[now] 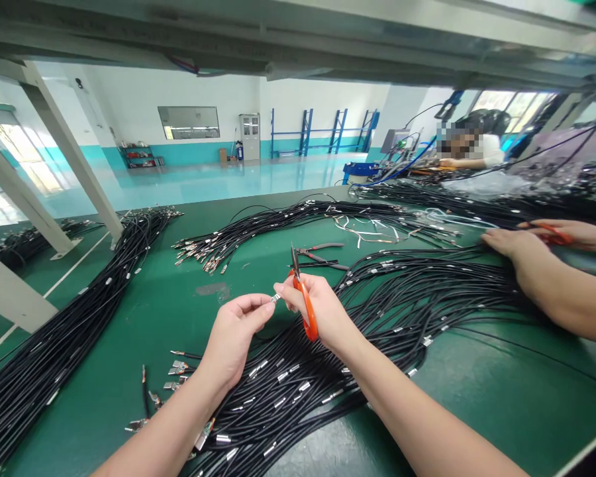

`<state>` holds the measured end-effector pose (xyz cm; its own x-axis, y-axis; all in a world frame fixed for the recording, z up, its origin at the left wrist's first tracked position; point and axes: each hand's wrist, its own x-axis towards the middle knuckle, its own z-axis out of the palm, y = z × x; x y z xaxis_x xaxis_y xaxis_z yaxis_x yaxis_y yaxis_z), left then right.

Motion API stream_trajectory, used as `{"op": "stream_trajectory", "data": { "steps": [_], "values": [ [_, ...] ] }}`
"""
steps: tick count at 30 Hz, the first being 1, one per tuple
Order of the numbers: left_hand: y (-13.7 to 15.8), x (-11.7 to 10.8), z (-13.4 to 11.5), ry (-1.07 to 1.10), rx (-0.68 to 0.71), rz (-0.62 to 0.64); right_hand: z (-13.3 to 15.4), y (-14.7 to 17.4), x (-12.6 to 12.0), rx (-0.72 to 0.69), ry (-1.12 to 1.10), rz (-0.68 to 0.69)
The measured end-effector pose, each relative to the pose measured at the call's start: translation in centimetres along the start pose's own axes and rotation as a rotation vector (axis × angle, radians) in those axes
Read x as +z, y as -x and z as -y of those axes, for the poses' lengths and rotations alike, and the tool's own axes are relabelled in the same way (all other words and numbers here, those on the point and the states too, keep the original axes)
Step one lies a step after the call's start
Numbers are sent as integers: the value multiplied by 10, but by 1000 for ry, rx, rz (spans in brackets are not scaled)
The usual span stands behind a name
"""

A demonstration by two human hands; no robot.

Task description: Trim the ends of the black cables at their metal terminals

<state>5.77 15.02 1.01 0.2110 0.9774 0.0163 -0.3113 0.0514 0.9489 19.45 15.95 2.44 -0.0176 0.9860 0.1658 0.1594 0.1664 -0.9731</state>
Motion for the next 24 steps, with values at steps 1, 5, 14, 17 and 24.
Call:
{"op": "stream_trajectory", "data": {
  "steps": [1,5,14,17,24],
  "values": [
    [0,0,0,-41,10,-17,0,-1,-1,6,-3,-5],
    [-2,-3,4,-95,34,-80,2,-2,-7,66,5,75],
    [-5,-13,6,-180,59,71,14,-4,-25,99,156,434],
    [-6,-14,6,-173,32,99,17,-10,-29,38,399,316],
    [-11,-18,8,-217,-17,120,-9,-12,-50,-155,946,292]
  ]
}}
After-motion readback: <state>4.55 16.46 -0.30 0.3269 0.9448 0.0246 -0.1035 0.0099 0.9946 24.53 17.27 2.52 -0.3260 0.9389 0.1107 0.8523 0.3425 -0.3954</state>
